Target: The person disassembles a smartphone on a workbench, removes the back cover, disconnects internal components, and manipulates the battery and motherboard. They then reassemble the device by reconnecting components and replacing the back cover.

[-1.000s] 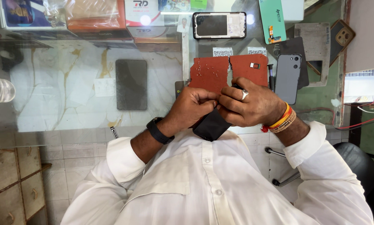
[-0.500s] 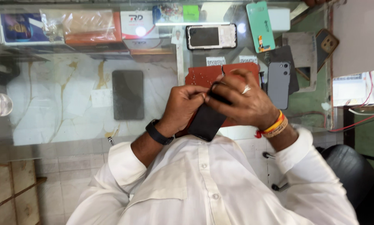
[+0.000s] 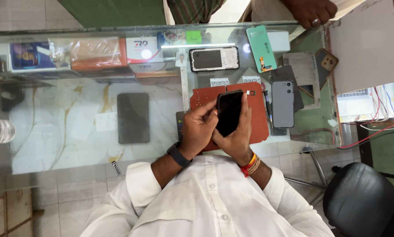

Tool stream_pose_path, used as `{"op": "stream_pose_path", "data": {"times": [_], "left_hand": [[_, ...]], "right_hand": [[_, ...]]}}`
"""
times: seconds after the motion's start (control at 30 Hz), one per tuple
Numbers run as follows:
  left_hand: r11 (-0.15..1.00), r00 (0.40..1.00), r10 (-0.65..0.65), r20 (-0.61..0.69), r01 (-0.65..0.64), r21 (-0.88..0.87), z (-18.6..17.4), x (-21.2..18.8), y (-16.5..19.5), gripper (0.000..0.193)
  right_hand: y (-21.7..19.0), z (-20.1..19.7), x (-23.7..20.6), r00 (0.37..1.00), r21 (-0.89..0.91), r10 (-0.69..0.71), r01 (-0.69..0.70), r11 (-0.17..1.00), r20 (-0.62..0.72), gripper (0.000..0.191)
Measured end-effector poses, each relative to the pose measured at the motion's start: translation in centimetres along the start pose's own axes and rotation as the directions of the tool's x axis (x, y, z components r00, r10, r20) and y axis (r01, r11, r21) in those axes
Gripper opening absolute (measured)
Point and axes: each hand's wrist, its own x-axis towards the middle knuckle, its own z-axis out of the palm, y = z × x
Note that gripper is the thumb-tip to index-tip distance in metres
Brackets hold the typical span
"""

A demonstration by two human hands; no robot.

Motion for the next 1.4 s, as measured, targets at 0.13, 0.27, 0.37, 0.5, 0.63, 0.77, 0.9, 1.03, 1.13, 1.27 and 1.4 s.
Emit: {"op": "stream_pose_path", "data": {"times": [0.13, 0.27, 0.37, 0.5, 0.63, 0.77, 0.9, 1.03, 1.13, 1.27, 1.4], "left_hand": [[0.999, 0.999, 0.015, -0.030, -0.014, 0.031, -0.1, -0.2, -0.6, 0.023], [0.999, 0.997, -0.018, -0.072, 0.015, -0.043, 0.0, -0.4, -1.6, 0.019], [0.999, 0.996, -0.022, -0.090, 0.020, -0.030, -0.3, -0.2, -1.8, 0.014], [0.999, 0.998, -0.036, -0.054, 0.035, -0.013, -1.1, -0.1, -0.9, 0.020], [0.950, 0.996, -0.048, 0.082, 0.070, -0.303, -2.2, 0.0, -0.1, 0.031], [0.930, 0.980, -0.138, 0.140, 0.177, -0.321, -2.2, -0.4, 0.0, 0.047], [0.831, 0.910, -0.348, 0.225, 0.411, -0.374, -2.4, -1.3, 0.9, 0.062], [0.778, 0.914, -0.102, 0.393, 0.319, -0.541, -4.0, -1.9, 2.2, 0.067], [0.654, 0.924, -0.080, 0.375, 0.333, -0.679, -4.1, -1.9, 1.8, 0.077], [0.431, 0.789, -0.248, 0.563, 0.610, -0.665, -4.0, -1.5, -0.6, 0.072], [0.100, 0.680, -0.254, 0.688, 0.726, -0.681, -3.5, -2.2, -2.8, 0.063]], "right_hand": [[0.3, -0.2, 0.0, 0.999, 0.022, -0.015, 0.015, 1.000, 0.039, 0.115], [0.3, -0.1, -0.3, 0.998, 0.000, -0.042, 0.042, 0.999, 0.055, 0.116], [0.1, -0.1, -0.5, 0.995, -0.041, -0.055, 0.059, 0.997, 0.088, 0.117], [0.1, -0.3, -0.4, 0.992, 0.001, -0.061, 0.061, 0.998, 0.111, 0.115], [0.3, -0.9, 0.2, 0.982, -0.002, -0.064, 0.066, 0.998, 0.177, 0.116], [0.3, -1.3, 0.9, 0.958, -0.149, -0.182, 0.218, 0.965, 0.221, 0.114], [-0.2, -1.9, 1.0, 0.908, -0.262, -0.337, 0.399, 0.879, 0.250, 0.091], [-0.5, -2.9, 1.2, 0.847, -0.185, -0.501, 0.529, 0.828, 0.179, 0.053], [-0.6, -3.9, 1.8, 0.746, -0.065, -0.657, 0.665, 0.744, 0.104, 0.030], [-1.2, -4.0, 1.9, 0.652, 0.064, -0.757, 0.754, 0.654, 0.039, 0.021], [-1.6, -3.4, 1.7, 0.703, 0.111, -0.702, 0.693, 0.712, 0.114, 0.016]]}}
